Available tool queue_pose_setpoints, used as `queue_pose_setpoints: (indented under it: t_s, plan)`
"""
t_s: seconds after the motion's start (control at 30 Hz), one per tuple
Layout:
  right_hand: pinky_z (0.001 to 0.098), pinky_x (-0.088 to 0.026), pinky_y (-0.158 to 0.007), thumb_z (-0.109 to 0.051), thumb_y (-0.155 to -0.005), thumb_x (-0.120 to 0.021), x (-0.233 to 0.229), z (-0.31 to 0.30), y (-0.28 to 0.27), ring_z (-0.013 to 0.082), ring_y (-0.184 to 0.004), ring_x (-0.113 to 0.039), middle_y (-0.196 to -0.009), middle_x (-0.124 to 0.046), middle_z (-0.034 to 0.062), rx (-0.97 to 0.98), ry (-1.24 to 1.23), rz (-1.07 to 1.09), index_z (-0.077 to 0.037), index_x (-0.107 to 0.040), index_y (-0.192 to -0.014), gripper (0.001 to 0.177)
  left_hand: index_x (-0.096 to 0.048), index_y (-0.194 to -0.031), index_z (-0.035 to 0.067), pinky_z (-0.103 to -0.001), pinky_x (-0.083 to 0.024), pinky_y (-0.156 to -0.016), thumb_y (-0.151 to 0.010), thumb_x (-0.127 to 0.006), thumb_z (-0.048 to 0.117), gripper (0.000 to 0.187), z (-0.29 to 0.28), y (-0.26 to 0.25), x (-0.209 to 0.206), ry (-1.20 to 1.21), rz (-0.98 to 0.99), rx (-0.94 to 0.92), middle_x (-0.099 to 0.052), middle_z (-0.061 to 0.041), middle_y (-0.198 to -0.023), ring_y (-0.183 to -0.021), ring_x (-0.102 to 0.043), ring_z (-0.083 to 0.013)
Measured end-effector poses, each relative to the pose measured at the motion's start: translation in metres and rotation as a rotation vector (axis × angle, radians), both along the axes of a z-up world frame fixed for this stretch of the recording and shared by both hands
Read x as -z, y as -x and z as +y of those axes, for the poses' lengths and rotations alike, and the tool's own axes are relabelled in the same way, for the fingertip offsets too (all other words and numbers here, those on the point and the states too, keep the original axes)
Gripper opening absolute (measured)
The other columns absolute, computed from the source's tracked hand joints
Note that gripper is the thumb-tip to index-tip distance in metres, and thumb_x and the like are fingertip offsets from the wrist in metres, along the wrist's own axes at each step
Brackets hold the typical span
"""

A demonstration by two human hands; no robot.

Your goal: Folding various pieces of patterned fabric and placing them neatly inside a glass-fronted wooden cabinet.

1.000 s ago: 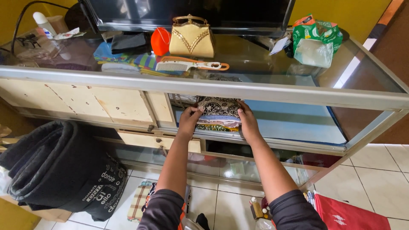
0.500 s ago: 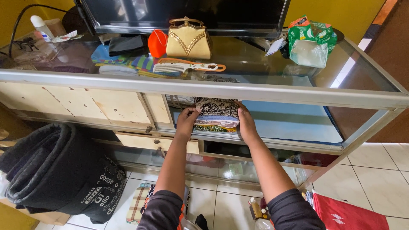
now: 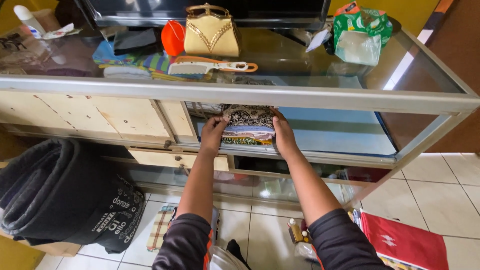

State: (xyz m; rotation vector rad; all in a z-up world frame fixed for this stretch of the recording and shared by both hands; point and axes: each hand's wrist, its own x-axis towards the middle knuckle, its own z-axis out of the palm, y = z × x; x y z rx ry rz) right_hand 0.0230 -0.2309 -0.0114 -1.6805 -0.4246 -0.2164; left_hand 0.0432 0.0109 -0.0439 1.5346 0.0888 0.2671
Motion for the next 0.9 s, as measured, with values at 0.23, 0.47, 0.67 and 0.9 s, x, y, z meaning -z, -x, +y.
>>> queue_pose_setpoints:
  t_s: [0.23, 0.47, 0.67, 0.9]
  plan:
    - [0.0638, -0.015, -0.12, -0.052, -0.109, -0.029, -0.009, -0.001, 0.013, 0.0515, -0.148, -0.023, -0.158, -0.031, 0.0316, -0.028, -0.001, -0.007, -0.004, -0.036, -0.156, 0.068, -0.067, -0.106, 0.012, -0.038, -0.046, -0.081, -0.099, -0.07, 0.038, 0.027, -0.003, 0.013, -0.011, -0.012, 0.013, -0.002, -0.054, -0.003, -0.088, -0.085, -0.052, -0.0149]
    - [0.0601, -0.017, -0.121, -0.053, -0.109, -0.029, -0.009, -0.006, 0.009, 0.0482, -0.147, -0.028, -0.157, -0.034, 0.0315, -0.01, 0.032, 0.012, -0.003, -0.037, -0.156, 0.069, -0.066, -0.108, 0.01, -0.042, -0.047, -0.083, -0.103, -0.066, 0.034, 0.024, -0.003, 0.013, -0.003, -0.002, 0.013, -0.002, -0.054, -0.005, -0.092, -0.087, -0.053, -0.0174]
    - [0.0583, -0.019, -0.121, -0.055, -0.107, -0.029, -0.034, 0.001, 0.037, 0.0438, -0.147, -0.032, -0.157, -0.039, 0.0271, -0.004, 0.048, 0.038, -0.006, -0.039, -0.156, 0.07, -0.066, -0.11, 0.01, -0.041, -0.047, -0.086, -0.103, -0.068, 0.037, 0.028, -0.003, 0.009, -0.008, 0.009, 0.01, -0.025, -0.056, -0.006, -0.093, -0.09, -0.054, -0.0178]
    - [0.0598, -0.021, -0.12, -0.055, -0.106, -0.029, -0.031, -0.005, 0.03, 0.045, -0.147, -0.031, -0.157, -0.038, 0.0283, -0.003, 0.071, 0.061, -0.008, -0.036, -0.157, 0.07, -0.068, -0.112, 0.011, -0.042, -0.048, -0.09, -0.102, -0.067, 0.045, 0.036, 0.002, -0.003, 0.005, -0.03, 0.05, -0.066, -0.056, -0.007, -0.094, -0.093, -0.056, -0.0193]
